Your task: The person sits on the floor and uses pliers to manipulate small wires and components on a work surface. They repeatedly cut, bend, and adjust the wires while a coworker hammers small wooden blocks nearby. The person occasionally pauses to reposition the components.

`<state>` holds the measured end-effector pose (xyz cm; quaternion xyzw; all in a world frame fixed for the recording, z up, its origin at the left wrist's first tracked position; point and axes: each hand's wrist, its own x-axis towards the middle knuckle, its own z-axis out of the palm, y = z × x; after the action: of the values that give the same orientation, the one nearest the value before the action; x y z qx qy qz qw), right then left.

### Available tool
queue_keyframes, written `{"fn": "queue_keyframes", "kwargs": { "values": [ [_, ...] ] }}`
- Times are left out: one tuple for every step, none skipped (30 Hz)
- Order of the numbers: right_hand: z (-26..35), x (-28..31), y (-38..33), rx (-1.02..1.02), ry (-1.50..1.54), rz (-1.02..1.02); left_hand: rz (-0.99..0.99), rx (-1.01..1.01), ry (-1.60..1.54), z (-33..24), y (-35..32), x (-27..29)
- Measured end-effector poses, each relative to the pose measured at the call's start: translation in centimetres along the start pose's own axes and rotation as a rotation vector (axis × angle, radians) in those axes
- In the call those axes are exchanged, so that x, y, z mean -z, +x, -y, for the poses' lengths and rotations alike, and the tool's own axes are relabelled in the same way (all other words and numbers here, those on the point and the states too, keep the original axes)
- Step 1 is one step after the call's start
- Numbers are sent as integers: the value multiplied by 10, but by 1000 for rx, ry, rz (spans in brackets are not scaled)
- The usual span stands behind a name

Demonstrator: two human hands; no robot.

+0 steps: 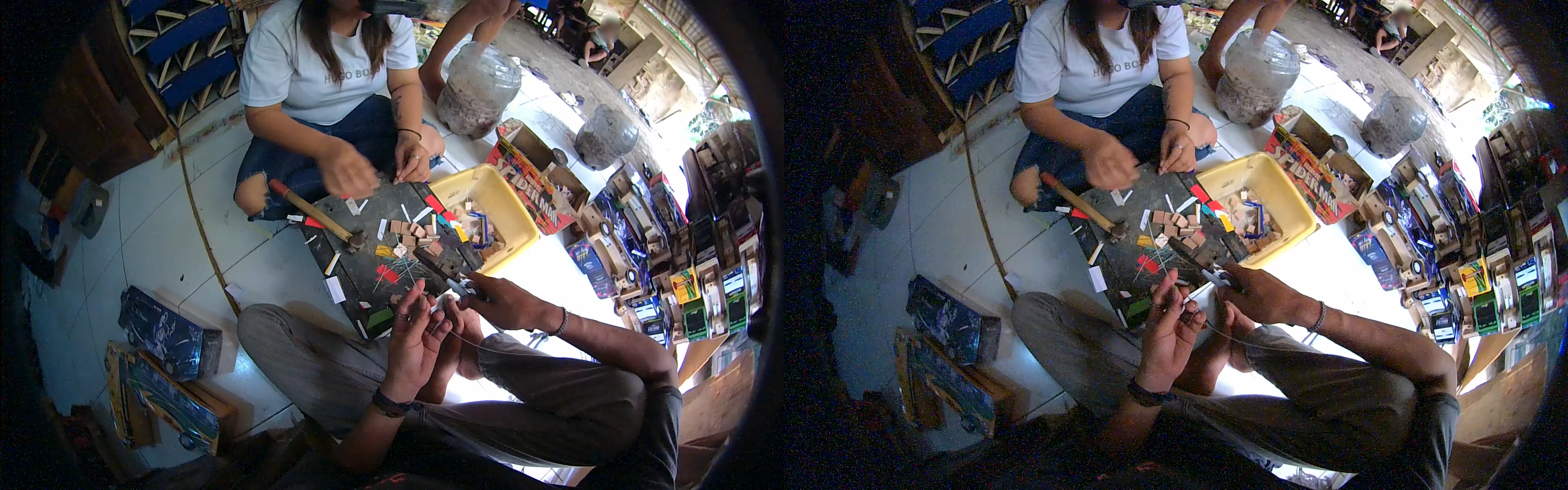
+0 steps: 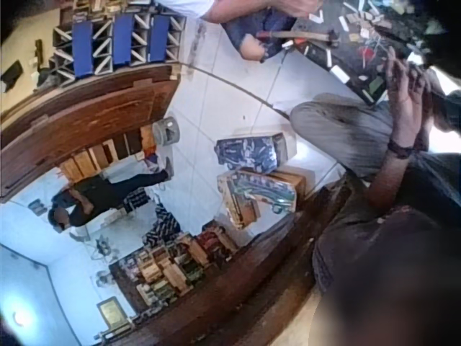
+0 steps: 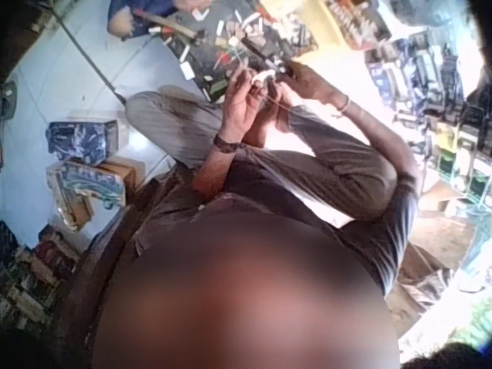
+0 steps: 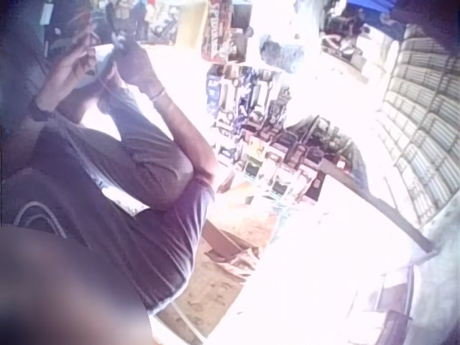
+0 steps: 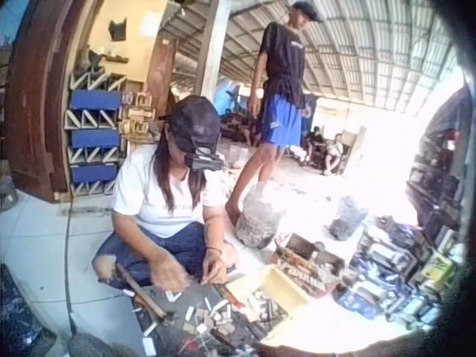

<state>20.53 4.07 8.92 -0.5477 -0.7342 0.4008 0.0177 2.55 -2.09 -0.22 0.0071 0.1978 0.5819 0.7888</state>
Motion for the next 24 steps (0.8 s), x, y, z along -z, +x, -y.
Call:
{"fn": "queue_keyframes", "kwargs": {
  "values": [
    [1,-2,-1,28,-11,-28,1,-6,11,0,0,0],
    [2,-3,-1,38,13,-14,1,-13,21,1,0,0],
    [3,-4,0,43,30,-6,2,-20,31,2,0,0],
    [5,-4,0,31,43,6,2,-17,26,3,0,0],
    [5,-4,1,24,30,24,2,-12,21,4,-1,0],
    [6,-3,1,-2,15,45,0,-8,17,4,-1,1],
    [6,-3,1,-26,0,67,5,-1,22,4,-2,1],
    [6,-3,1,-10,-5,56,11,4,27,4,-2,2],
    [6,-4,1,7,-11,43,15,4,28,4,-2,3],
    [5,-5,1,19,-13,32,24,12,24,4,-1,3],
    [4,-6,1,45,-10,23,29,16,17,5,-1,3],
    [2,-8,1,66,-3,15,23,22,9,5,-1,3],
    [1,-9,1,86,6,8,38,26,9,5,-1,3],
    [-1,-11,1,97,2,9,42,31,9,5,-1,3],
    [-2,-12,2,108,-3,9,7,49,15,5,-2,2],
    [-3,-13,3,119,-7,8,38,41,10,5,-2,1],
    [-4,-13,4,139,-9,-6,31,46,11,5,-3,0],
    [-4,-14,5,159,-10,-21,6,54,11,6,-4,-1],
    [-4,-15,5,178,-11,-35,3,56,23,6,-4,-2],
    [-3,-15,6,172,-14,-39,-19,59,33,7,-4,-4],
    [-3,-15,6,168,-16,-43,-43,59,41,7,-5,-5],
    [-3,-15,6,164,-19,-47,-47,64,45,7,-5,-6],
    [-2,-16,6,148,-27,-43,-54,67,46,7,-5,-7],
    [-2,-16,6,131,-35,-39,-64,65,43,6,-5,-7]
  ]
}}
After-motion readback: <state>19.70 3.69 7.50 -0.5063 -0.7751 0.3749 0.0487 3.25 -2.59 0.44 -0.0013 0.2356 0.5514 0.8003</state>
